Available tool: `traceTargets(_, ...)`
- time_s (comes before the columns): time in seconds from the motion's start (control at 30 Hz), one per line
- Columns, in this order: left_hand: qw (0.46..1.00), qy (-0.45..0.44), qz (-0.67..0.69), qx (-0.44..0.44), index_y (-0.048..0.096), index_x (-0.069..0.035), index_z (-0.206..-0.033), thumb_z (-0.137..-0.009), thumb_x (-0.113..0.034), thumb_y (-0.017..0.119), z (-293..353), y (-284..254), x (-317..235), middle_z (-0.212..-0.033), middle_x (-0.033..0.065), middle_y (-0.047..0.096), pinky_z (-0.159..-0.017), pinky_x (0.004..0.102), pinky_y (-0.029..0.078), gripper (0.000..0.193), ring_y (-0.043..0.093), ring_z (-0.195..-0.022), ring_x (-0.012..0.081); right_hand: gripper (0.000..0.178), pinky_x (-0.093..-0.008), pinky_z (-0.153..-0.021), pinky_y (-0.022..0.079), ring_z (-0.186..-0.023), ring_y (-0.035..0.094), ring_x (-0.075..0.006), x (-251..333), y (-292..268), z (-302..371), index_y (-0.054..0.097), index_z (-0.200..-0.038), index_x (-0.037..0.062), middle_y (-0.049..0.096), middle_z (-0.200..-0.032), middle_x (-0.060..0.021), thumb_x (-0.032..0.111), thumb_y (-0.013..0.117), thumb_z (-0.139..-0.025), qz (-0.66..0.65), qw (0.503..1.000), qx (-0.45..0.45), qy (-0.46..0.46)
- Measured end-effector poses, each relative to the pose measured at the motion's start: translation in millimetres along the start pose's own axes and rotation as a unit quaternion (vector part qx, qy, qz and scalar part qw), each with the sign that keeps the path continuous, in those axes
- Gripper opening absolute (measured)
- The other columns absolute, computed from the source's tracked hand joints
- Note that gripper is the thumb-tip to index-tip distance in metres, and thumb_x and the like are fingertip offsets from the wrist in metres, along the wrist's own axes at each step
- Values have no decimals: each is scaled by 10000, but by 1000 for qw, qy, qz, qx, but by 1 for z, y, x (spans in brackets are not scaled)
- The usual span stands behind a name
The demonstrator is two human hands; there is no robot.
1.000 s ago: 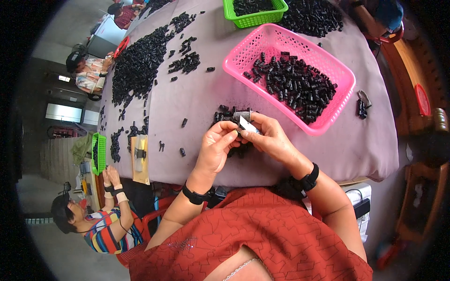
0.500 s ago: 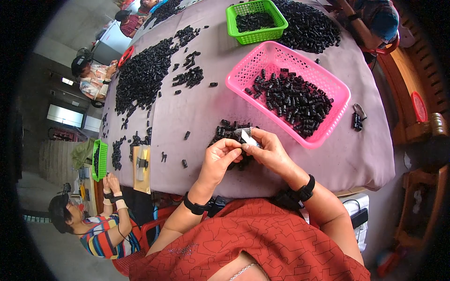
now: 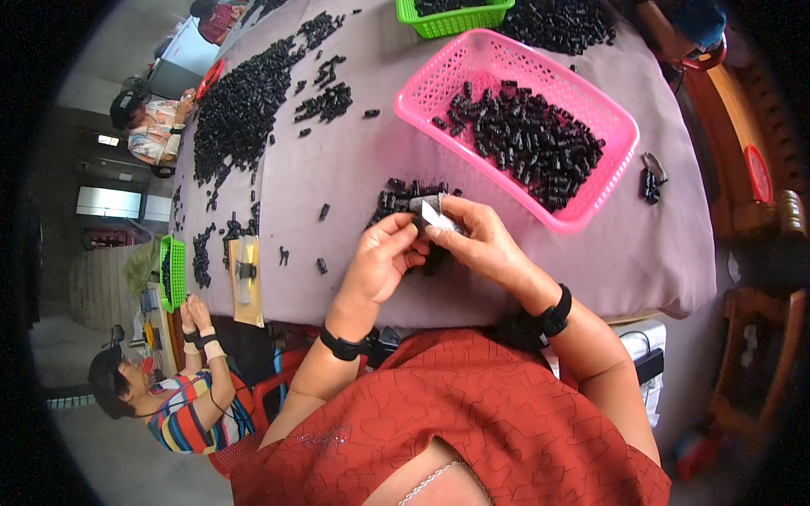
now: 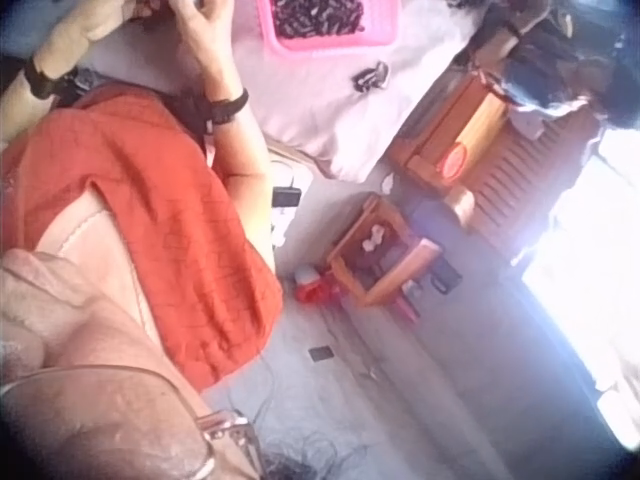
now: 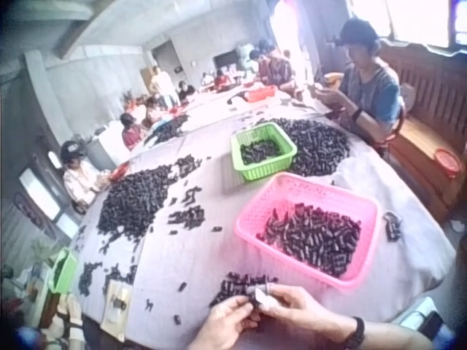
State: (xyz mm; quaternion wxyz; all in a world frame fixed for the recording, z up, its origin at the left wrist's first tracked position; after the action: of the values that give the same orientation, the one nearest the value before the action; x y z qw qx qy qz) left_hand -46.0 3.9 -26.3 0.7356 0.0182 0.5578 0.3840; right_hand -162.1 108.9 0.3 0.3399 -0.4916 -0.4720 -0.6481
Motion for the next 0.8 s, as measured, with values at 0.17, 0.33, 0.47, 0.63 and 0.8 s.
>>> traceTargets(0.17, 995, -1, 95, 36, 619, -55, -1070, -941, -157, 600, 3, 0, -10, -884, 14, 649, -675, 244, 513, 166, 607, -750, 97, 357, -232, -719, 433, -822, 508, -52, 16, 10, 1, 525, -1232, 7, 587, -923, 16, 171, 608, -926, -19, 997, 61, -33)
traceTargets(0.33, 990, -13, 123, 65, 625, -75, -1069, -950, -181, 591, 3, 3, -6, -880, 5, 641, -664, 248, 499, 163, 601, -750, 97, 469, -260, -825, 439, -924, 530, -83, 3, 10, 2, 447, -1337, 2, 598, -993, -29, 154, 609, -924, -11, 994, 108, -20)
traceTargets(0.47, 993, -29, 116, 7, 626, -86, -1055, -949, -202, 596, 4, 3, -2, -870, -2, 632, -652, 247, 487, 160, 588, -736, 96, 516, -257, -812, 439, -914, 531, -84, 3, 11, 3, 416, -1375, 2, 595, -989, -29, 162, 614, -926, -9, 993, 112, -23)
traceTargets(0.63, 986, -52, 151, 50, 626, -90, -1026, -946, -213, 604, 6, 1, 0, -868, -4, 630, -638, 245, 481, 148, 576, -721, 90, 499, -257, -799, 444, -904, 534, -77, 0, 12, 3, 431, -1361, -2, 606, -992, -28, 161, 614, -926, -42, 991, 126, -24)
traceTargets(0.8, 986, -65, 148, 47, 628, -89, -1009, -944, -214, 609, 7, -1, 3, -837, -5, 627, -594, 245, 480, 143, 569, -677, 88, 424, -234, -758, 437, -884, 534, -61, 1, 13, 2, 494, -1289, -1, 617, -935, 4, 171, 619, -922, -56, 989, 139, -5)
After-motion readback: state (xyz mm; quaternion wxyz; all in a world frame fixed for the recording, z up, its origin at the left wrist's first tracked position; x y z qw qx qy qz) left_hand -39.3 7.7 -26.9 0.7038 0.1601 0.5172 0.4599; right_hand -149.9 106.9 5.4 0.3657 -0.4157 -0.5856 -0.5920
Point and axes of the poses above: each hand's wrist, its own z-axis away from the middle knuckle, its own y-axis out of the palm, x = y × z, the point moved 5 cm from there along -z, towards the middle knuckle
